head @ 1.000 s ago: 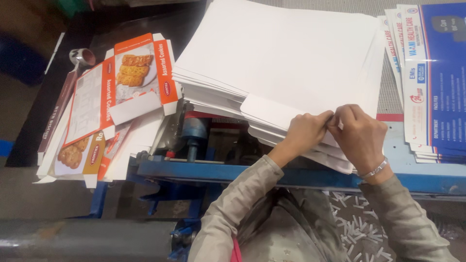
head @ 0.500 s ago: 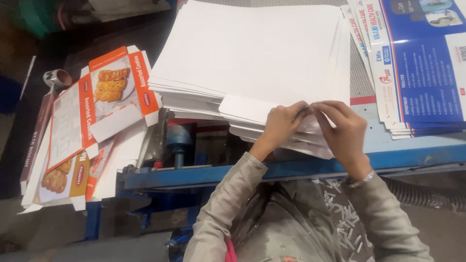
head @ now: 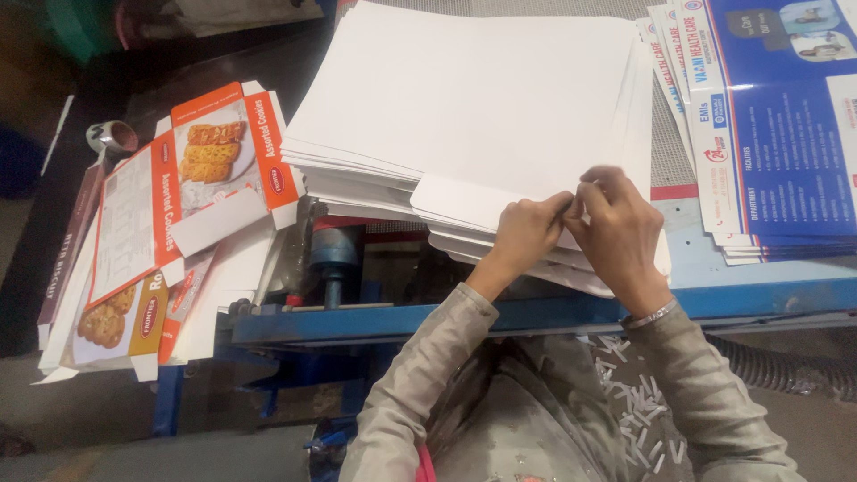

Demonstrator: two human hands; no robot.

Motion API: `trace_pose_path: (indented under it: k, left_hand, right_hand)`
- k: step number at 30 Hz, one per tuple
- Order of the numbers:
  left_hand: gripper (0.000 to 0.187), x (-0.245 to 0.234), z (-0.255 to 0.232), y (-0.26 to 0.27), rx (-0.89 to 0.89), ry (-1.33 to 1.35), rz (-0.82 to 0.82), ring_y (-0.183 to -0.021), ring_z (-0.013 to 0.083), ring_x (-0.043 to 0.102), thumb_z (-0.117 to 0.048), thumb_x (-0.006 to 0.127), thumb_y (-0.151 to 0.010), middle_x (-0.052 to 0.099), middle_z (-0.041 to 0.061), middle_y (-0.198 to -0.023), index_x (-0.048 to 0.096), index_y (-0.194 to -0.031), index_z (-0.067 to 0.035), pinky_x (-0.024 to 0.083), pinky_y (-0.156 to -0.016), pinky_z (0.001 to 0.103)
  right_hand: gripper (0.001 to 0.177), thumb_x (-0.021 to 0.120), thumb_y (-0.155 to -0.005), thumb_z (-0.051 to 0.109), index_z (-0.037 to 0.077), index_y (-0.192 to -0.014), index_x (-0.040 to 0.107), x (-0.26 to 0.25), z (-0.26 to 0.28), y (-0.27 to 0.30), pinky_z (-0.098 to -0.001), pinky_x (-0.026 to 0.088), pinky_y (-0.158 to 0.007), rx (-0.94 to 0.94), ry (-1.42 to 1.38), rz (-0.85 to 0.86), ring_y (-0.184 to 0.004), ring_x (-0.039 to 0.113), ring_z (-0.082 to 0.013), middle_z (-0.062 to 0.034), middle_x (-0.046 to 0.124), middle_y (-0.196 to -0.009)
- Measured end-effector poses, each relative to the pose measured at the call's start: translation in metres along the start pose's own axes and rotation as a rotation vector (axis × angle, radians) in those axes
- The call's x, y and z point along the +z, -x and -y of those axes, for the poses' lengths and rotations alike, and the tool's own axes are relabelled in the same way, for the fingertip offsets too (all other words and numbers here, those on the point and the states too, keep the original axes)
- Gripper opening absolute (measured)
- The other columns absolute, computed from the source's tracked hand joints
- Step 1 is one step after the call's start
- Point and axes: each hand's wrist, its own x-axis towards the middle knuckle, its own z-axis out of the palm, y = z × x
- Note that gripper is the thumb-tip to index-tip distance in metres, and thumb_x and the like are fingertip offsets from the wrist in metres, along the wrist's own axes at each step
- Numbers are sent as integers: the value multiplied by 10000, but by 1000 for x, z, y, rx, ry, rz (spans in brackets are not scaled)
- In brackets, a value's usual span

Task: The person folds a stack of white paper sheets in half by hand. They pick up a sheet, fold it, and place it on a growing pile of folded papers on the table. The process is repeated continuously throughout the video.

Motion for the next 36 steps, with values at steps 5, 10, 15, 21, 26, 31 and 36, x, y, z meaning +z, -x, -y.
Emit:
trace_pose_path:
  k: [5,10,15,21,26,31,36]
  left_hand:
    - [121,-3,-3,-1,15,1,-6,-650,363,684,-225,608,-958,676,123,-676,679,-1031,-159,525,-579,477]
    - [246,-13,-6,-5,-111,123,51,-564,318,665,-352,618,-1018,639,133,-614,716,-1045,-128,506,-566,410]
    - [268,-22,-13,-10,-155,217,65,-492,235,634,-355,635,-984,654,109,-603,742,-1019,-112,473,-517,363]
    - [226,-31,-28,-17,-79,147,25,-520,192,658,-343,683,-955,717,53,-672,760,-999,-135,490,-529,340]
    - [201,-48,-49,-20,-10,47,-82,-581,186,665,-322,716,-936,723,45,-721,772,-970,-133,507,-559,335]
    - [169,-47,-53,-29,106,221,-173,-764,183,723,-209,743,-941,719,68,-1074,711,-948,-43,584,-686,301]
    - [144,-36,-49,-33,102,150,-119,-843,205,739,-167,744,-969,625,98,-1234,704,-999,-32,591,-739,322]
  right_hand:
    - [185,828,-769,65,49,-826,653,14,-16,9,-340,512,-614,97,-96,-11,-851,681,-201,-65,583,-1213]
    - [78,728,-898,-24,-24,-936,659,20,-74,37,-250,650,-850,373,-418,-182,-1121,645,-207,-126,490,-1326]
    - [69,719,-1012,86,26,-979,730,-103,-123,120,-256,553,-863,547,-448,117,-1083,640,-169,-89,676,-1185]
    - [124,777,-1005,108,86,-1127,792,-76,-65,88,-285,556,-716,480,-243,38,-957,715,-182,-81,746,-1110]
    - [190,779,-948,38,70,-1136,782,-23,-25,26,-303,543,-668,321,-410,-60,-906,713,-202,-103,732,-1067]
    - [217,800,-918,41,74,-1132,786,-10,-25,10,-327,532,-694,234,-373,-84,-875,701,-223,-89,720,-1034]
    - [123,820,-891,87,70,-1010,795,8,-52,5,-330,517,-674,303,-414,48,-807,704,-208,-71,724,-938]
